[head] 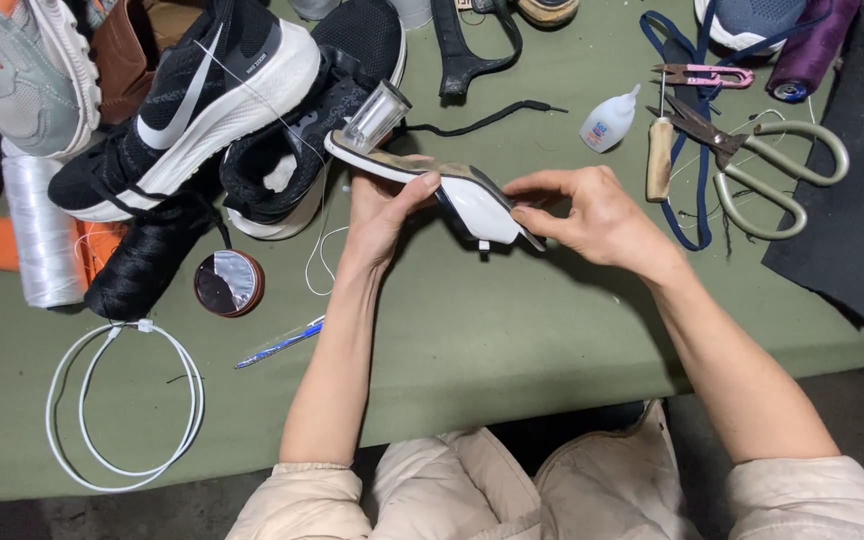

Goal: Applying and spreading adhesive on the sole and heel of a sandal for repair.

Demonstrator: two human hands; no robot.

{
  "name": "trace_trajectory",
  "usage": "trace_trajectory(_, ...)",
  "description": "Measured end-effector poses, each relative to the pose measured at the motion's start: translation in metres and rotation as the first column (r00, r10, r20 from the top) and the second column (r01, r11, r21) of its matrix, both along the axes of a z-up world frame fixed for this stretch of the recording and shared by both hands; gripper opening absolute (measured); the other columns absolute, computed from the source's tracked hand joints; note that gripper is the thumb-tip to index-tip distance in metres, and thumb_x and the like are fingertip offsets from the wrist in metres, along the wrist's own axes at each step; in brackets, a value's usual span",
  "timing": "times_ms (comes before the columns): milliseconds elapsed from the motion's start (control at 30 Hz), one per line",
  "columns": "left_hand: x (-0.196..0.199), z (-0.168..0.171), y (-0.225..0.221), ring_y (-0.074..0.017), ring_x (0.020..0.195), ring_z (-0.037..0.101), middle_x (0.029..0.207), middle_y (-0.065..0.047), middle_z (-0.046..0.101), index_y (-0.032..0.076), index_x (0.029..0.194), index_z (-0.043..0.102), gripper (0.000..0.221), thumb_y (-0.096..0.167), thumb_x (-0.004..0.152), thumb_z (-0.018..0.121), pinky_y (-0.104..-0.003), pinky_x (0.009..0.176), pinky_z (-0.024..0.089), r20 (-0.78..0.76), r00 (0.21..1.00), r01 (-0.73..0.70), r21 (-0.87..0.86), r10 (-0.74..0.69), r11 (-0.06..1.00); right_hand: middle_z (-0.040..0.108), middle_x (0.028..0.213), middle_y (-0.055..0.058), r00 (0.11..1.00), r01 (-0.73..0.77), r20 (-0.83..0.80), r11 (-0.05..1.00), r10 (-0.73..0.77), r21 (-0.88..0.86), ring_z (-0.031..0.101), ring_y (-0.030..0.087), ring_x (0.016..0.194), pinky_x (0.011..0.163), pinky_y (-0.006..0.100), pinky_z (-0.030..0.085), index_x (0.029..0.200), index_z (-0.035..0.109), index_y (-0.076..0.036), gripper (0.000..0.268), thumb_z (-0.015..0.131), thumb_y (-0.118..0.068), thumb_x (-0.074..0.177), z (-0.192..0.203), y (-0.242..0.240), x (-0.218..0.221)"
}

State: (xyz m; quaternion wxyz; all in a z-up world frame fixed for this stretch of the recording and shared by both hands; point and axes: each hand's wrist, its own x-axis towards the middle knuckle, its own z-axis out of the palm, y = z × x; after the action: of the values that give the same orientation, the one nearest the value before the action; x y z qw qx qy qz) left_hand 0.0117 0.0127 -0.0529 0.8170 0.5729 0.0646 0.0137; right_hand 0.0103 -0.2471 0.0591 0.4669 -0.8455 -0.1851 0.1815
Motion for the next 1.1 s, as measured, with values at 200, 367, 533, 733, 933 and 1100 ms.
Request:
trace_trajectory(200, -0.003, 0.013, -0.001, -0.0152, 0.096, 0.068, 0.114, -0.015, 0.070, -0.004, 0.123, 0.057, 0.059, 0.016, 0.080, 0.092, -0.030, 0.082, 0.066, 0.030, 0.999, 0.011, 0.036, -0.012, 0.999, 0.080, 0.105, 0.012, 0.998, -0.011, 0.061, 1.000, 0.010, 0.014, 0.075, 0.023, 0.095, 0.087, 0.039, 0.057, 0.122, 0.076, -0.010, 0.031, 0.074, -0.014, 0.092, -0.001, -0.001, -0.009)
trace_trajectory(367, -0.007, 0.015, -0.006, -0.0179, 0.105, 0.065, 0.119, -0.017, 0.067, -0.004, 0.123, 0.059, 0.058, 0.019, 0.082, 0.092, -0.031, 0.089, 0.063, 0.109, 0.992, 0.045, 0.109, -0.057, 0.993, 0.080, 0.105, 0.012, 0.996, 0.024, 0.083, 0.999, -0.026, 0.035, 0.075, 0.023, 0.097, 0.087, 0.039, 0.057, 0.124, 0.075, -0.009, 0.031, 0.073, -0.013, 0.093, -0.002, -0.006, -0.017)
trace_trajectory(533, -0.007, 0.012, -0.012, -0.0197, 0.125, 0.058, 0.147, -0.014, 0.052, 0.001, 0.138, 0.034, 0.087, 0.004, 0.075, 0.095, -0.028, 0.107, 0.056, 0.208, 0.950, 0.214, 0.113, -0.234, 0.970, 0.077, 0.110, 0.013, 0.980, 0.025, 0.191, 0.992, -0.049, 0.124, 0.073, 0.025, 0.099, 0.086, 0.039, 0.057, 0.123, 0.074, -0.008, 0.030, 0.074, -0.011, 0.093, -0.020, -0.007, -0.022)
trace_trajectory(733, -0.014, 0.037, -0.014, -0.0182, 0.124, 0.060, 0.148, -0.010, 0.051, 0.002, 0.140, 0.043, 0.085, -0.007, 0.072, 0.093, -0.029, 0.098, 0.063, 0.277, 0.918, 0.266, 0.101, -0.284, 0.959, 0.072, 0.117, 0.008, 0.954, 0.010, 0.296, 0.990, -0.051, 0.138, 0.070, 0.025, 0.107, 0.091, 0.037, 0.056, 0.125, 0.070, -0.011, 0.036, 0.079, -0.012, 0.090, -0.027, -0.009, -0.034)
trace_trajectory(933, -0.021, 0.063, -0.016, -0.0198, 0.130, 0.057, 0.144, -0.010, 0.053, 0.003, 0.139, 0.050, 0.080, -0.006, 0.073, 0.094, -0.031, 0.110, 0.055, 0.438, 0.893, 0.045, 0.142, -0.104, 0.989, 0.053, 0.135, 0.010, 0.849, 0.262, 0.381, 0.918, -0.365, 0.298, 0.058, 0.028, 0.119, 0.094, 0.038, 0.056, 0.136, 0.059, -0.009, 0.050, 0.082, -0.009, 0.092, -0.038, -0.016, -0.030)
trace_trajectory(1100, -0.026, 0.096, 0.006, -0.0191, 0.110, 0.072, 0.120, -0.014, 0.073, 0.000, 0.119, 0.071, 0.055, 0.014, 0.074, 0.099, -0.032, 0.101, 0.059, 0.356, 0.933, -0.243, 0.545, 0.041, 0.802, 0.033, 0.144, 0.015, 0.712, 0.463, 0.345, 0.778, -0.612, 0.425, 0.049, 0.027, 0.115, 0.090, 0.036, 0.056, 0.153, 0.032, -0.009, 0.071, 0.080, 0.001, 0.103, -0.073, -0.039, -0.005)
